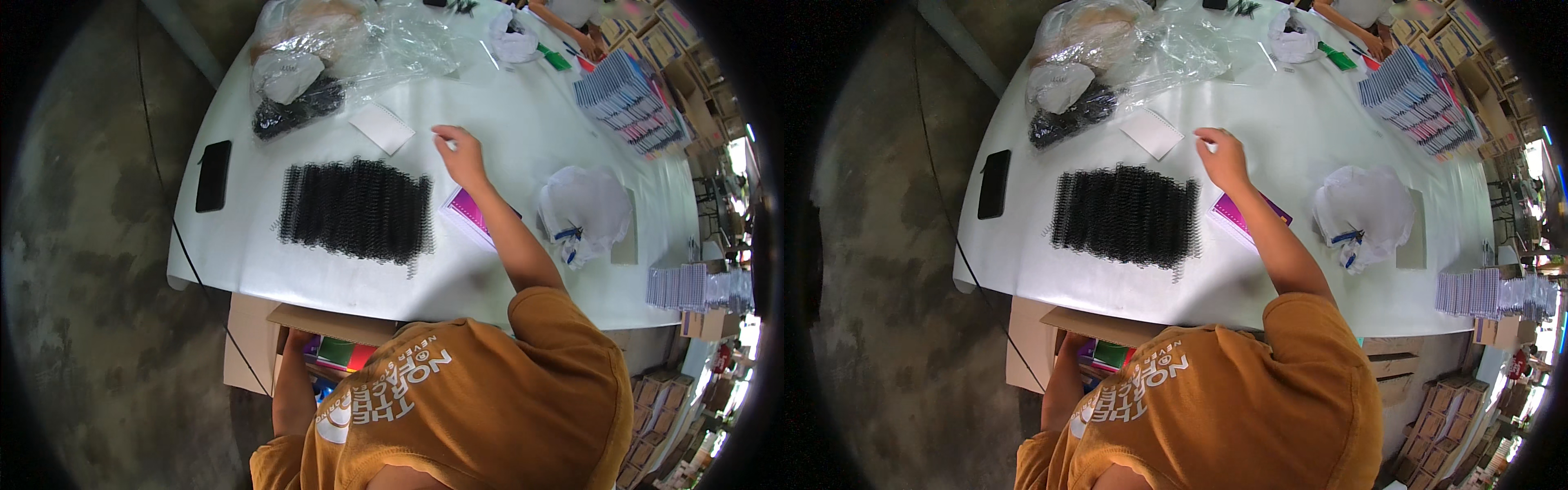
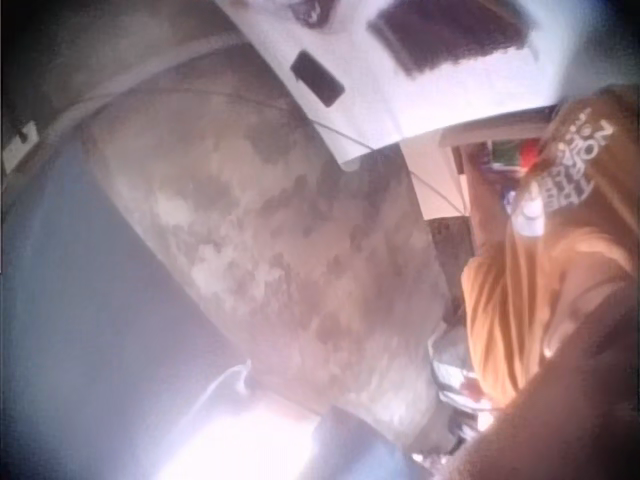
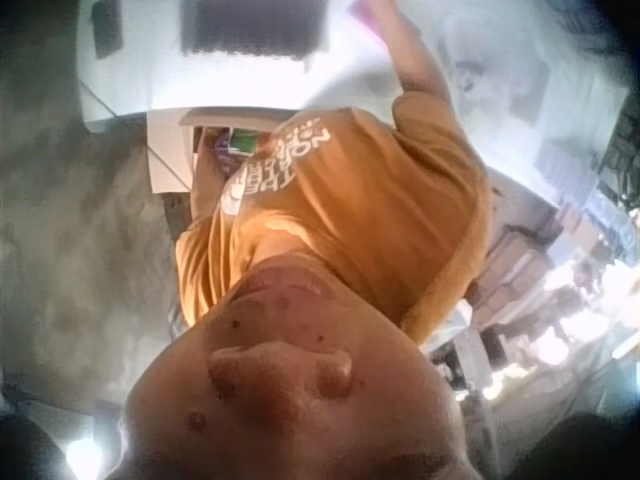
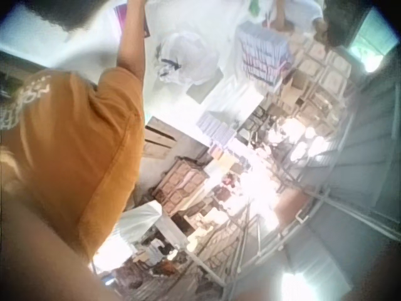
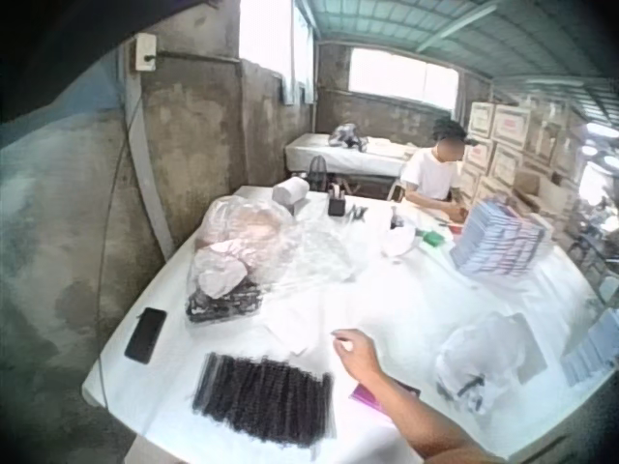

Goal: The person uses a pair of snips to open a cardboard box and several plastic-wrapped packages. They remove booklets and black spiral bindings from the packages, organizing the booklets into stacks on the table.

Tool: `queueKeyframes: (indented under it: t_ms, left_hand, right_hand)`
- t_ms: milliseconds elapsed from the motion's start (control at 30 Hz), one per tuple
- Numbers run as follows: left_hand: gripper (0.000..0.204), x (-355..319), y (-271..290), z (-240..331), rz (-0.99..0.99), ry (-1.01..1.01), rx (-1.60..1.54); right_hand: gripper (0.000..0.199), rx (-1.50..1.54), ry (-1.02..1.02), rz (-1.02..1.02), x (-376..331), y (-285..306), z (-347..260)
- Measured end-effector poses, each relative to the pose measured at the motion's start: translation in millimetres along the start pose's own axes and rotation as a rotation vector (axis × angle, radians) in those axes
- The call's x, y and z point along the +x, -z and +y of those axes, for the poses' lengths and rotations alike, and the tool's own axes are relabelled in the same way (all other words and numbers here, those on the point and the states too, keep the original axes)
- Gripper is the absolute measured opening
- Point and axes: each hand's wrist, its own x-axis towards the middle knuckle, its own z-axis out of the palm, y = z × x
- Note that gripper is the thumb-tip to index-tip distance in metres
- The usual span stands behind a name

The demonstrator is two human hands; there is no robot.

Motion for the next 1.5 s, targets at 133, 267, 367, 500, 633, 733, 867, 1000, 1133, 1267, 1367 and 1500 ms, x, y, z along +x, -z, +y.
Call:
queueKeyframes:
  t_ms: [133, 267, 367, 500, 633, 733, 867, 1000, 1133, 1267, 1367, 1500]
  left_hand:
    - [0.062, 0.7, 1.9, -8.0, -0.191, 0.074, 0.040]
    - [0.044, 0.0, -7.4, -0.1, -0.020, 0.027, 0.201]
    - [0.045, -6.1, -16.0, -17.1, 0.103, -0.038, 0.192]
    - [0.047, -4.7, -19.6, -21.6, 0.055, 0.022, 0.186]
    - [0.048, -3.9, -22.5, -34.1, 0.059, -0.022, 0.223]
    - [0.046, -2.8, -18.4, -28.2, 0.053, -0.056, 0.129]
    - [0.047, -1.7, -12.1, -11.5, 0.046, 0.034, -0.065]
    - [0.059, 6.0, -16.8, -9.0, 0.002, 0.134, -0.128]
    - [0.061, 7.4, -11.5, 6.1, -0.052, 0.195, -0.198]
    - [0.073, -19.2, -25.1, -43.0, -0.054, 0.401, 0.130]
    - [0.086, -21.2, -24.6, -18.1, 0.050, 0.686, 0.126]
    - [0.087, -14.5, 15.2, 25.5, 0.060, 0.696, 0.136]
  right_hand:
    - [0.045, -0.405, 0.114, -0.266, 39.8, -49.9, -10.2]
    - [0.055, -0.785, 0.099, -0.413, 48.3, -77.6, -2.7]
    - [0.049, -0.815, 0.108, -0.490, 50.6, -85.4, -0.9]
    - [0.032, -0.138, -0.150, -0.366, 73.3, -64.7, 15.3]
    - [0.029, 0.612, -0.481, -0.220, 85.6, -48.6, 27.3]
    - [0.030, 0.615, -0.494, -0.180, 84.1, -41.6, 30.8]
    - [0.030, 0.556, -0.491, -0.195, 84.0, -39.3, 34.2]
    - [0.033, 0.195, -0.238, -0.312, 79.1, -35.5, 32.2]
    - [0.034, -0.086, 0.151, -0.505, 54.9, -22.3, -17.1]
    - [0.030, 0.003, 0.219, -0.432, 24.6, 7.0, -44.2]
    - [0.035, -0.147, 0.086, -0.377, -13.8, 40.5, -50.1]
    - [0.040, -0.223, -0.061, -0.368, -57.9, 60.9, -23.3]
